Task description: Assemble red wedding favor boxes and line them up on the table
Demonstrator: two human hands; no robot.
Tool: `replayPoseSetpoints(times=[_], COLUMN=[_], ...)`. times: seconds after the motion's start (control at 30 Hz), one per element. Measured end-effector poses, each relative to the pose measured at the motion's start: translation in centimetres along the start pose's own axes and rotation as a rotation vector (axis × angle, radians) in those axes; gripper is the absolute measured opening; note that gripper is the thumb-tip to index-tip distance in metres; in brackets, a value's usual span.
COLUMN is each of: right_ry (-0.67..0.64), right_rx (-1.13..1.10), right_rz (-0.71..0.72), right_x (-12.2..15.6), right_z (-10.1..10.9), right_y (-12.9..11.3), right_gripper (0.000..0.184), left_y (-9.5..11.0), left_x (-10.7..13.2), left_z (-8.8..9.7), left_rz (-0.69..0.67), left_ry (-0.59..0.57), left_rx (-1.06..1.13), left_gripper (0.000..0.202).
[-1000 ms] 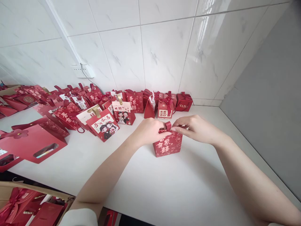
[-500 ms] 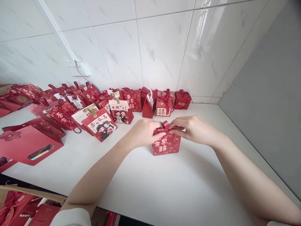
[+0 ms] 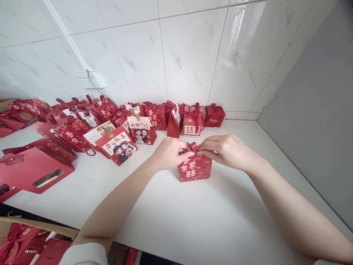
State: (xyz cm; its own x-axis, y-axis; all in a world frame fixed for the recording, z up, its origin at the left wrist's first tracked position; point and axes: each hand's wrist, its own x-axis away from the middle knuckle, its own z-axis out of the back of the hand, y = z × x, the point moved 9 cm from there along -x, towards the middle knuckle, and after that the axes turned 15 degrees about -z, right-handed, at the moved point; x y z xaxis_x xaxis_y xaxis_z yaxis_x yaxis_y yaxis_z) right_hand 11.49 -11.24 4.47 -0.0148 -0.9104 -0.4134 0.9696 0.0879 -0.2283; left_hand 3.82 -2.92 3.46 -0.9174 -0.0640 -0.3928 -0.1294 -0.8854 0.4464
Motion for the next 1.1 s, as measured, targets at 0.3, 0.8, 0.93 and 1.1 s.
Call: replayPoseSetpoints(times=[0.3,0.8,0.93,1.1], right_ry=[-0.082,-0.228,-0.207,-0.062], right_rx=[-0.179,-0.702,-0.881,-0.836], right_rz=[0.066,-0.065,-0.222,-0.352], right_x=[-0.4,-0.9,-1.2,-1.2], right_z=[0.2,-0.4,-1.3,-1.0], right_y=[-0.4,1.5,2.8,2.6], right_gripper=[0.018,0.022,0.023,0.021], left_y=[0.0,-3.0,-3.3,-2.3], left_x=[0.2,0.8,0.9,0.8], left_z=[0.0,-3.0,-2.9,-2.4], left_rz=[0.026,0.26,0.264,0.188], left_ry=[-0.071,0.261,0.25,0.26], left_rx=[0.027,0.44,0.398,0.252], left_gripper=[0.018,0.029,0.034,0.052])
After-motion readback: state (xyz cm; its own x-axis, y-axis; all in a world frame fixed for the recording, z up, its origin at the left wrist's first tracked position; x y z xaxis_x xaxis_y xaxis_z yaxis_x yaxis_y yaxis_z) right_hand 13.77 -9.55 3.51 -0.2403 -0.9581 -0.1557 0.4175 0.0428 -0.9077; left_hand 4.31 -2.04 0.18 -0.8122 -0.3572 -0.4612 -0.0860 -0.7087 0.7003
